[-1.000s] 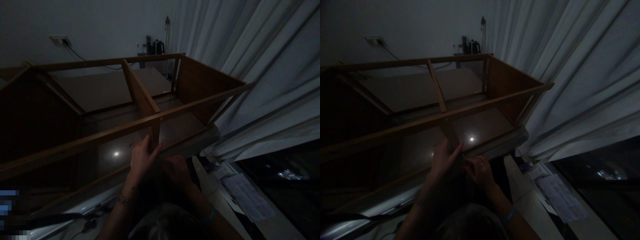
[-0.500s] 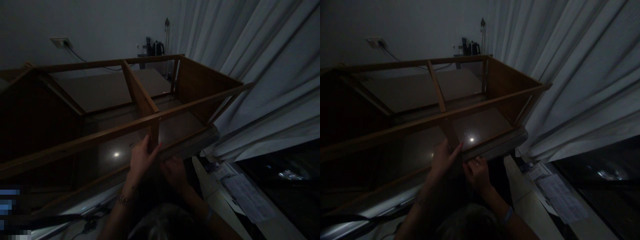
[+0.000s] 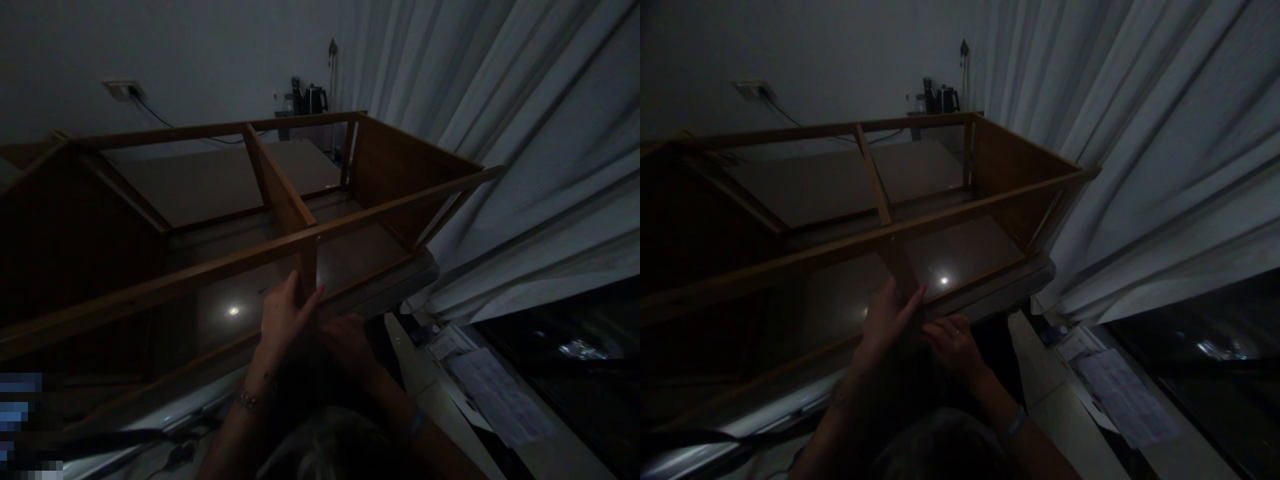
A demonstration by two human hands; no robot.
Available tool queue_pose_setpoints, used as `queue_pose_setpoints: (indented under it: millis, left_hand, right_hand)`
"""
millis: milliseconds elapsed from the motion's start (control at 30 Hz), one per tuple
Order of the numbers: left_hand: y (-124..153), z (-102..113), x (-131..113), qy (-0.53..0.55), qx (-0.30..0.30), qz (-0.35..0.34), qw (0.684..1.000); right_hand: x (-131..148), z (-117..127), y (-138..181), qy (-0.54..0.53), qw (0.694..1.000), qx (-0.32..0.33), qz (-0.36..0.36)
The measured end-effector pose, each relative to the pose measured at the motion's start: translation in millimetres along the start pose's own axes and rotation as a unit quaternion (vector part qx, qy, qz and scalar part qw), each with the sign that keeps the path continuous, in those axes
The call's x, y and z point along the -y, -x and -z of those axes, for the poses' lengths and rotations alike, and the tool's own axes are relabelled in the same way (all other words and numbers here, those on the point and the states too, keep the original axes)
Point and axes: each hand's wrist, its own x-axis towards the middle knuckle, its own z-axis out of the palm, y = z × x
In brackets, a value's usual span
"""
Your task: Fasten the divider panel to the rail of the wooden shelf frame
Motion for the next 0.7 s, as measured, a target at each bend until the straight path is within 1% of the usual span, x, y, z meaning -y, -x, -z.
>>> queue_pose_setpoints:
  millis: [67, 133, 200, 267, 400, 467, 500, 533, 600, 633, 700]
  left_hand:
    - [0.1, -0.6, 0.6, -0.004, 0.001, -0.002, 1.0]
    - [-0.1, -1.0, 0.9, -0.005, -0.001, -0.003, 1.0]
    - [-0.5, -1.0, 0.7, -0.011, -0.003, -0.003, 1.0]
    - [-0.8, -0.5, -0.4, -0.018, -0.005, -0.004, 1.0]
    - [-0.3, -0.4, -4.2, 0.002, 0.007, -0.004, 1.0]
    - [-0.2, -1.7, -5.3, 0.007, 0.005, -0.01, 1.0]
    - [-0.4, -2.3, -5.5, 0.003, -0.004, -0.011, 1.0]
    - [-0.7, -2.9, -5.4, -0.002, -0.009, -0.012, 1.0]
    - [-1.2, -3.4, -4.9, 0.005, -0.004, -0.013, 1.0]
    - [-1.3, -3.5, -4.6, 0.01, -0.01, -0.014, 1.0]
    - [-1.0, -4.2, -4.2, 0.018, -0.008, -0.026, 0.999]
  right_hand:
    - [-6.0, 4.1, -2.2, -0.003, 0.998, 0.036, 0.049]
    - [-11.7, 8.8, -4.3, 0.004, 0.994, 0.065, 0.083]
    - [-16.3, 13.3, -5.5, 0.014, 0.99, 0.083, 0.112]
    - [-18.9, 16.8, -5.9, 0.022, 0.988, 0.089, 0.126]
    - [-20.2, 19.6, -6.3, 0.03, 0.987, 0.08, 0.139]
    - [-22.8, 19.9, -7.4, 0.031, 0.983, 0.064, 0.17]
    - [-25.3, 19.9, -8.4, 0.031, 0.981, 0.045, 0.187]
    - [-28.6, 19.6, -9.6, 0.04, 0.979, 0.05, 0.194]
    - [-35.7, 17.8, -13.0, 0.045, 0.969, 0.021, 0.241]
    - [-38.5, 15.9, -14.9, 0.047, 0.962, 0.01, 0.267]
    - [-39.9, 10.0, -18.4, 0.032, 0.943, 0.004, 0.331]
